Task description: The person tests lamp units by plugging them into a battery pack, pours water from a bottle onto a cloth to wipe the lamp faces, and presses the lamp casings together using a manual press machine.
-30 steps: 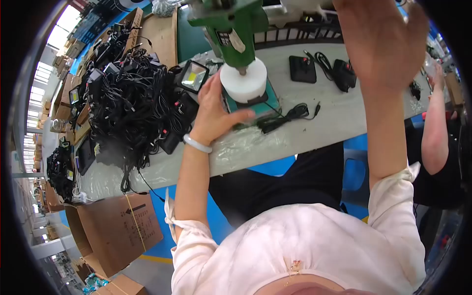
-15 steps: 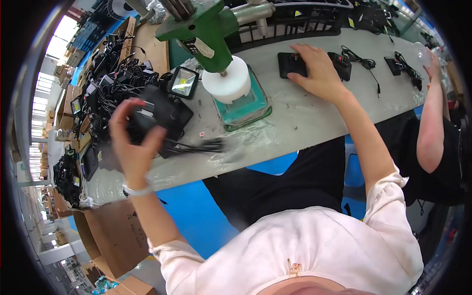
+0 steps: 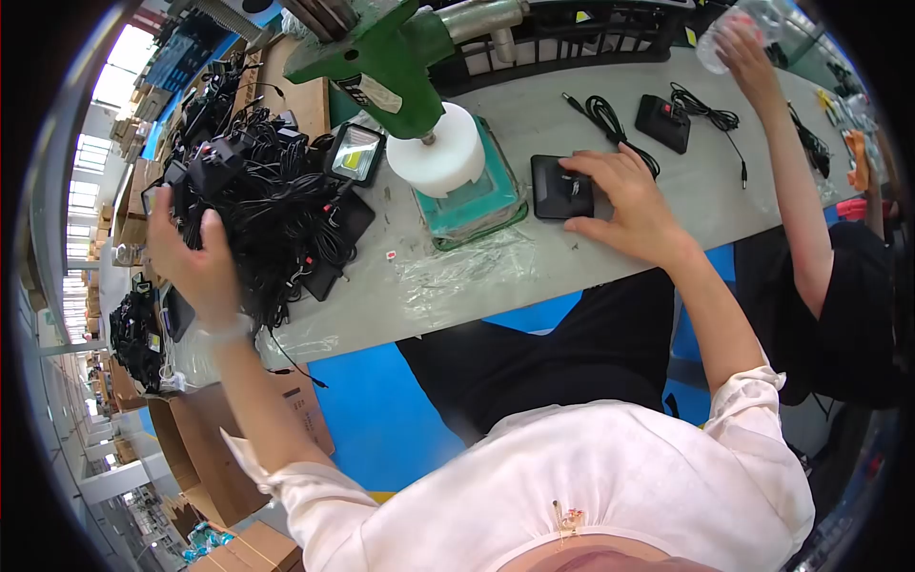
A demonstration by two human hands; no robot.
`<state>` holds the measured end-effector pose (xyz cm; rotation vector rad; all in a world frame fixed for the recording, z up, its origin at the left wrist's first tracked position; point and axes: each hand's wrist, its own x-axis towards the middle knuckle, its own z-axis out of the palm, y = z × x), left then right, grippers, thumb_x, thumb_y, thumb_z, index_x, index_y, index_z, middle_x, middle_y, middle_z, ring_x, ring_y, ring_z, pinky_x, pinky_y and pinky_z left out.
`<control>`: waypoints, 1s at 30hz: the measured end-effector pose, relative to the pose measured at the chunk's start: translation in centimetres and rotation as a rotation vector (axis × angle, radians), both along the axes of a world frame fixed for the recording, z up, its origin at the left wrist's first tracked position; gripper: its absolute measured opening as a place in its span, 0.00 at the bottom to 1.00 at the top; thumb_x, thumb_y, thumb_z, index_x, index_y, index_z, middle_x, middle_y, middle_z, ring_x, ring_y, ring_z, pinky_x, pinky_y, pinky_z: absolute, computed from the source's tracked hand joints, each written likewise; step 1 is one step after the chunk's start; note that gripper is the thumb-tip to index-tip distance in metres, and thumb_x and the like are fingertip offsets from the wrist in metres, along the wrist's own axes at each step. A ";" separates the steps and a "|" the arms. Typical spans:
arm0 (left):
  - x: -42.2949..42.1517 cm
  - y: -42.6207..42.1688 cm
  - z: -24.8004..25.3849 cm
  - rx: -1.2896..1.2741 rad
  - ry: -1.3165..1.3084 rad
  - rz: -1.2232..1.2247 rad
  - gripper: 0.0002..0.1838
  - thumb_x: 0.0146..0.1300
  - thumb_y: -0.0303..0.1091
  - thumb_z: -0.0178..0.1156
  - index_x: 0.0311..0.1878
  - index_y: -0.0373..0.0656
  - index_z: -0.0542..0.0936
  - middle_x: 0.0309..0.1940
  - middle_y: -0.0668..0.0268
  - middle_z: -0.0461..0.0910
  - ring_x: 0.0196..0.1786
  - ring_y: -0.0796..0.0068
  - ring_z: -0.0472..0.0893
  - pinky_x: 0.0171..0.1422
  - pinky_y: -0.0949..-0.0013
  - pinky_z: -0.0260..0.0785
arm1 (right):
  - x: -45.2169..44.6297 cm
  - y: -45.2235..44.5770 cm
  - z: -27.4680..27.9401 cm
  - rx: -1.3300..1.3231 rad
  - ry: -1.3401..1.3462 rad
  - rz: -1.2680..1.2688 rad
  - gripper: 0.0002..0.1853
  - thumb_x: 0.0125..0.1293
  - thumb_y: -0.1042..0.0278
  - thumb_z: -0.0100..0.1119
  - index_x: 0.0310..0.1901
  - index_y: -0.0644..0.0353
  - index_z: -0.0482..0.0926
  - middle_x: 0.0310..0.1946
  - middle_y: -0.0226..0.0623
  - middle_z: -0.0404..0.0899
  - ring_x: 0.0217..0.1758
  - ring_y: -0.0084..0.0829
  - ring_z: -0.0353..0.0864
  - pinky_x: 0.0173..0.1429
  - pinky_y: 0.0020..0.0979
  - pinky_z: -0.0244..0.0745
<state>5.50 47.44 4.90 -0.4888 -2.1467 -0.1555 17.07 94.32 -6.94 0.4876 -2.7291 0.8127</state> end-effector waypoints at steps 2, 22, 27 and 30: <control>4.1 4.8 -2.9 0.147 -0.114 -0.230 0.28 0.61 0.26 0.66 0.66 0.39 0.76 0.63 0.57 0.78 0.67 0.57 0.74 0.74 0.59 0.63 | 0.0 -0.8 0.7 -0.142 0.050 0.020 0.40 0.49 0.64 0.80 0.66 0.52 0.74 0.61 0.41 0.78 0.68 0.47 0.74 0.80 0.52 0.57; 5.7 15.7 -12.2 0.422 -0.869 -0.506 0.47 0.45 0.49 0.82 0.65 0.34 0.74 0.71 0.47 0.64 0.74 0.46 0.60 0.77 0.49 0.57 | -3.2 -6.0 3.5 -0.169 -0.125 0.178 0.51 0.47 0.70 0.80 0.73 0.63 0.59 0.62 0.50 0.78 0.67 0.49 0.75 0.68 0.43 0.74; 5.6 15.5 -12.6 0.467 -0.920 -0.551 0.45 0.45 0.49 0.82 0.64 0.35 0.75 0.72 0.48 0.63 0.76 0.43 0.57 0.77 0.47 0.55 | -3.1 -6.2 3.6 -0.182 -0.112 0.193 0.54 0.47 0.73 0.79 0.75 0.61 0.56 0.60 0.50 0.79 0.66 0.49 0.75 0.69 0.44 0.74; 6.0 15.2 -12.4 0.395 -0.906 -0.554 0.44 0.44 0.47 0.82 0.63 0.37 0.77 0.72 0.49 0.64 0.76 0.43 0.58 0.77 0.46 0.53 | -2.7 -6.5 3.4 -0.224 -0.117 0.181 0.55 0.47 0.75 0.79 0.76 0.60 0.55 0.59 0.50 0.79 0.65 0.50 0.75 0.69 0.44 0.75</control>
